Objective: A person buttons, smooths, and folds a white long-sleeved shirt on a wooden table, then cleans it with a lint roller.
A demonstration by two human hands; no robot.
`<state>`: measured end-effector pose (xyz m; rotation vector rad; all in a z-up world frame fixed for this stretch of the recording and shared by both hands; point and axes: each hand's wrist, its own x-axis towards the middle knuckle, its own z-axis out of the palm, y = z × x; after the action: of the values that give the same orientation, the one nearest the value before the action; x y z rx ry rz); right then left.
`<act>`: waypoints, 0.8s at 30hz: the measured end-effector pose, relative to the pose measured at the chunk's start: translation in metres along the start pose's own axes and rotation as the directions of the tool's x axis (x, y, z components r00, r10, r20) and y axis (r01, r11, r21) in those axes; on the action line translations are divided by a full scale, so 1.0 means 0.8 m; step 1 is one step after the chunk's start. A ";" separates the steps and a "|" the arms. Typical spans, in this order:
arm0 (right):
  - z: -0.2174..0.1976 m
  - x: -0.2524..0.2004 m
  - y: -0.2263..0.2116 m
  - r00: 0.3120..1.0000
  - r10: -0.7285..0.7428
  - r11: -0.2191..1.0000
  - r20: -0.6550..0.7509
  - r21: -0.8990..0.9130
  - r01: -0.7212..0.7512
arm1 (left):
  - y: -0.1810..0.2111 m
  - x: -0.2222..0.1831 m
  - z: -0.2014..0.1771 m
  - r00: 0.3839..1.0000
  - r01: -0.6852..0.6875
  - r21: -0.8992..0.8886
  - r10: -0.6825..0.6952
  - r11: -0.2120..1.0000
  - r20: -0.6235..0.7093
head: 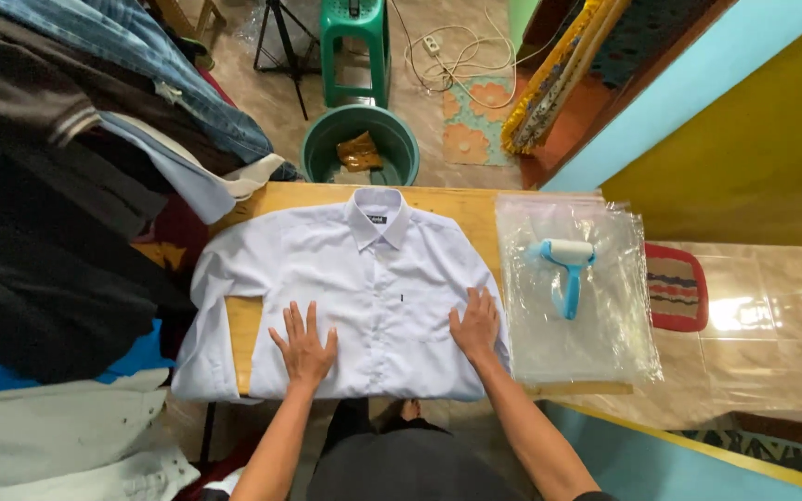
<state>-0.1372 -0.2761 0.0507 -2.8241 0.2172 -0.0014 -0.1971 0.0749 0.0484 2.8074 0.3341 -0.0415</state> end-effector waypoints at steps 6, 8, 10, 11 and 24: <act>0.011 0.018 0.008 0.989 0.062 0.987 0.134 -0.158 -0.040 | -0.022 -0.044 0.017 0.993 0.012 0.024 -0.015 1.000 0.118; 0.016 0.038 0.014 0.987 0.084 0.993 0.140 -0.093 -0.071 | -0.016 -0.039 0.011 0.988 0.034 0.038 -0.039 0.999 0.148; 0.005 0.048 0.015 0.983 0.106 0.994 0.147 -0.028 -0.103 | -0.015 -0.036 0.007 0.982 0.054 0.053 -0.063 0.997 0.177; -0.008 0.051 0.014 0.987 0.121 0.993 0.108 -0.015 -0.120 | -0.016 -0.033 0.007 0.980 0.063 0.068 -0.074 0.996 0.185; 0.093 0.178 0.056 0.898 0.103 0.958 0.429 0.201 -0.206 | 0.073 0.025 0.042 0.949 -0.275 -0.007 0.273 0.961 0.158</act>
<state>-0.0011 -0.3169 -0.0370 -2.4811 0.3194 0.5651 -0.1641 0.0148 0.0325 2.8154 -0.0954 -0.2032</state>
